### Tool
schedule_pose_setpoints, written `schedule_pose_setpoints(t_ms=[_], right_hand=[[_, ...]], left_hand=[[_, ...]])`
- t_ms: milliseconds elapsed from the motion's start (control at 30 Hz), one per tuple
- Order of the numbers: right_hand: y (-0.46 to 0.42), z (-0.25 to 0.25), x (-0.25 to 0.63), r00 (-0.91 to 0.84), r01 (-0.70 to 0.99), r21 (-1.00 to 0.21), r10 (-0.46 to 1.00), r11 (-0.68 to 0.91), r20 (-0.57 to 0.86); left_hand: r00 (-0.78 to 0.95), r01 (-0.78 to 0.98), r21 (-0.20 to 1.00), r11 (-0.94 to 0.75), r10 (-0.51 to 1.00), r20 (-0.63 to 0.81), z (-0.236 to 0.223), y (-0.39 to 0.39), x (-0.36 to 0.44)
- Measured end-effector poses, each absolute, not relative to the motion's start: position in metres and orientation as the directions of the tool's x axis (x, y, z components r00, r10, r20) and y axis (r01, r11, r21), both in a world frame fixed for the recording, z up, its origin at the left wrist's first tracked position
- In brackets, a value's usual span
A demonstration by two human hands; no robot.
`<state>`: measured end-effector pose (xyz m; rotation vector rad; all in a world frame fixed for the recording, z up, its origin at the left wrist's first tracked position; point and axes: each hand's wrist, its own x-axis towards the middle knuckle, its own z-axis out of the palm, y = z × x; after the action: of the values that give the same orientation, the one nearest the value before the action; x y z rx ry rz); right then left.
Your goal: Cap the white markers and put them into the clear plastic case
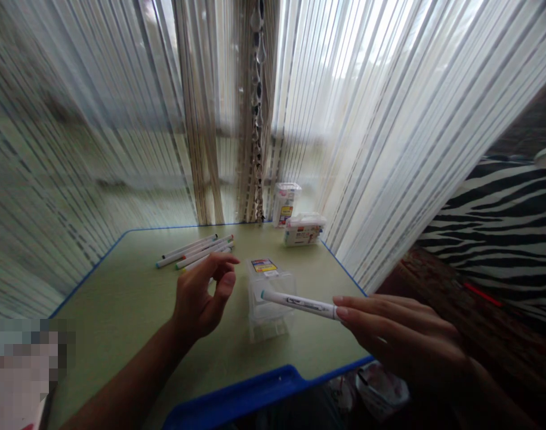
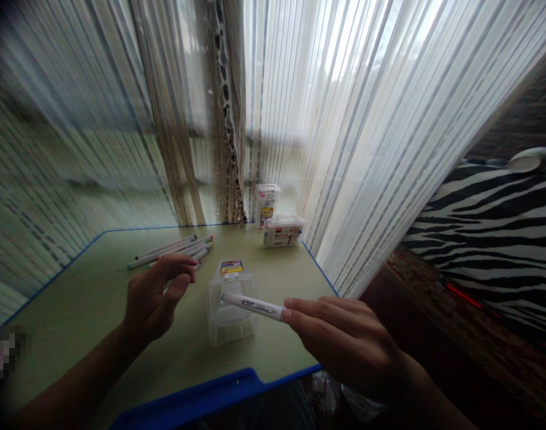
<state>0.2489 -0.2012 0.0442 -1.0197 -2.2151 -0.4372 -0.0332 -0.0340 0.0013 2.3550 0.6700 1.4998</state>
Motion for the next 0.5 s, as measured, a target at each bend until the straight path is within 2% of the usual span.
schedule_pose_setpoints(t_ms=[233,500], right_hand=[[-0.193,0.041,0.240,-0.480,0.768,0.024,0.551,0.640,0.683],[-0.183,0.038,0.225,-0.496,0.774,0.059,0.545,0.630,0.676]], left_hand=[[0.486,0.231,0.403,-0.886,0.464,0.740,0.005,-0.038,-0.028],[0.511,0.230,0.399,-0.888,0.459,0.727,0.003,-0.037,-0.028]])
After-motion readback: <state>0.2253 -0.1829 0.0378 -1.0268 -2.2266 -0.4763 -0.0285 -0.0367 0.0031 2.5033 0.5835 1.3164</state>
